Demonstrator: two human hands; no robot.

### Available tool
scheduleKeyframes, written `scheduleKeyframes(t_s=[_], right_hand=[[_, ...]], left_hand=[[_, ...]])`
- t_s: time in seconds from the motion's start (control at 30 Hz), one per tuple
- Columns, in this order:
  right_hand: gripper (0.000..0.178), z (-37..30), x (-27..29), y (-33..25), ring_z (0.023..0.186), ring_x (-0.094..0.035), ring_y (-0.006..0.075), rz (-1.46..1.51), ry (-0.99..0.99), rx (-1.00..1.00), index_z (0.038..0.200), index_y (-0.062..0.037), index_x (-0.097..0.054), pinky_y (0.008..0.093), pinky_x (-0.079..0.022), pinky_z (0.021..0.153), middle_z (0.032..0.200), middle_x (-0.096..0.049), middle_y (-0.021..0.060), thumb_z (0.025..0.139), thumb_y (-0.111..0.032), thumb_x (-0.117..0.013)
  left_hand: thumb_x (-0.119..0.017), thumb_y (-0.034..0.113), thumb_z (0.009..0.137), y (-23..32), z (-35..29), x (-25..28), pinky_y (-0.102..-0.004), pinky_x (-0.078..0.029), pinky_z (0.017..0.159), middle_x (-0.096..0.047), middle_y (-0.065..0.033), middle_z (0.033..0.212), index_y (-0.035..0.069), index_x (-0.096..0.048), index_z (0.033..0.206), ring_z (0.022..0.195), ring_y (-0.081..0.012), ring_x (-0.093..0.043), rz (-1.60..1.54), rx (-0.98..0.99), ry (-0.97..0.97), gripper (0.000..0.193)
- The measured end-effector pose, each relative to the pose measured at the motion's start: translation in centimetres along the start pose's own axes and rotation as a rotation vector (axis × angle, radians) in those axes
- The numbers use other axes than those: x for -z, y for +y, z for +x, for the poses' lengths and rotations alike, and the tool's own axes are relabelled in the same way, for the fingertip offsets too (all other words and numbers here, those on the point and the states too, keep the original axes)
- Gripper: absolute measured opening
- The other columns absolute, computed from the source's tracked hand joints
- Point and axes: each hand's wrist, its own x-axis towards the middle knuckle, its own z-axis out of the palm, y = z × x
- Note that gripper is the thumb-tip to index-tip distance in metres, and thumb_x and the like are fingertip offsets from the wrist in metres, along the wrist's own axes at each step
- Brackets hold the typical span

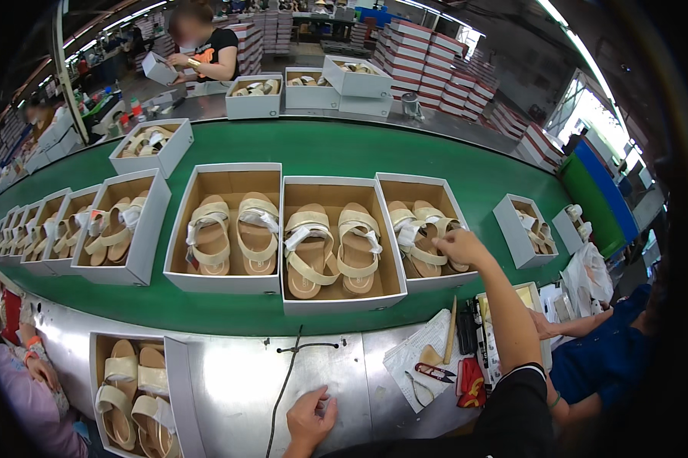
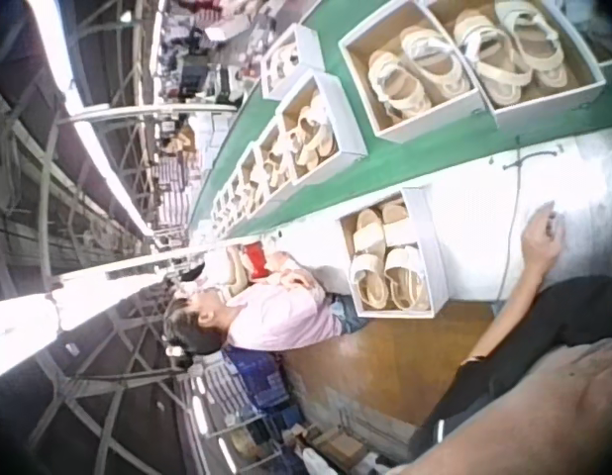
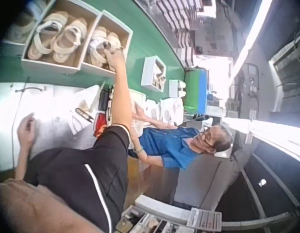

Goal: The person inspects pairs of beige wedge sandals on a factory assembly line. They pick up the shoes, turn them over to check the soles and straps, and place them back into white boxes. The person also uses a small wooden tool to scrape or clean the sole of a shoe.

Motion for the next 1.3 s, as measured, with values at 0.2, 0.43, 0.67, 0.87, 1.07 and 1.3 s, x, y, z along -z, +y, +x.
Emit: scheduleKeyframes(t_s=[0.2,0.43,0.67,0.87,1.07,1.3], right_hand=[[0.047,3.1,-4.0,-0.9,0.111,-0.065,0.0375,-0.276,0.099,-0.159,0.114,-0.0040,-0.066,0.0482,-0.052,0.094,0.119,-0.066,0.0244,0.086,-0.042,-0.067],[0.038,4.4,-3.1,0.0,0.108,-0.066,0.0382,-0.430,0.091,-0.042,0.107,-0.0022,-0.072,0.0462,-0.052,0.093,0.112,-0.069,0.0241,0.089,-0.034,-0.061],[0.029,4.0,-0.8,2.8,0.095,-0.065,0.0408,-0.041,0.652,-0.004,0.107,-0.0051,-0.071,0.0481,-0.051,0.086,0.103,-0.070,0.0206,0.095,-0.026,-0.056],[0.026,-6.9,6.0,-3.2,0.080,-0.065,0.0259,0.344,0.685,0.244,0.107,0.0038,-0.067,0.0354,-0.050,0.075,0.091,-0.070,0.0161,0.097,-0.019,-0.060],[0.025,-20.6,3.0,-9.6,0.085,-0.063,0.0147,0.597,0.573,0.341,0.110,0.0084,-0.067,0.0303,-0.050,0.078,0.095,-0.071,0.0125,0.096,-0.011,-0.060],[0.025,-31.9,-9.9,-14.8,0.064,-0.064,0.0304,0.485,0.282,0.569,0.110,0.0016,-0.070,0.0385,-0.052,0.059,0.075,-0.065,0.0139,0.086,-0.006,-0.067]], left_hand=[[-0.075,0.017,0.082,0.2,-0.2,0.5,-0.0284,-0.053,0.057,-0.072,-0.0068,0.082,0.004,-0.073,0.104,0.060,-0.0164,-0.065,0.028,0.045,0.006,0.026],[-0.071,0.023,0.086,0.3,-0.5,0.8,-0.0299,-0.054,0.060,-0.072,-0.0051,0.086,0.009,-0.072,0.109,0.064,-0.0172,-0.065,0.054,0.048,0.005,0.027],[-0.069,0.026,0.088,0.4,-0.6,0.7,-0.0315,-0.054,0.063,-0.072,-0.0049,0.089,0.010,-0.071,0.111,0.067,-0.0197,-0.065,-0.001,0.007,-0.028,0.029],[-0.071,0.025,0.087,0.4,-0.6,1.2,-0.0304,-0.053,0.063,-0.072,-0.0045,0.091,0.009,-0.071,0.113,0.067,-0.0179,-0.064,0.006,-0.001,-0.062,0.030],[-0.069,0.016,0.090,5.0,-0.1,3.8,-0.0301,-0.053,0.078,-0.063,-0.0114,0.122,0.005,-0.050,0.140,0.097,-0.0177,-0.061,-0.417,-0.023,-0.121,0.055],[-0.066,0.026,0.088,4.1,-2.8,6.3,-0.0349,-0.046,0.095,-0.044,-0.0140,0.129,0.005,-0.038,0.148,0.113,-0.0230,-0.049,-0.296,0.213,-0.075,0.070]])
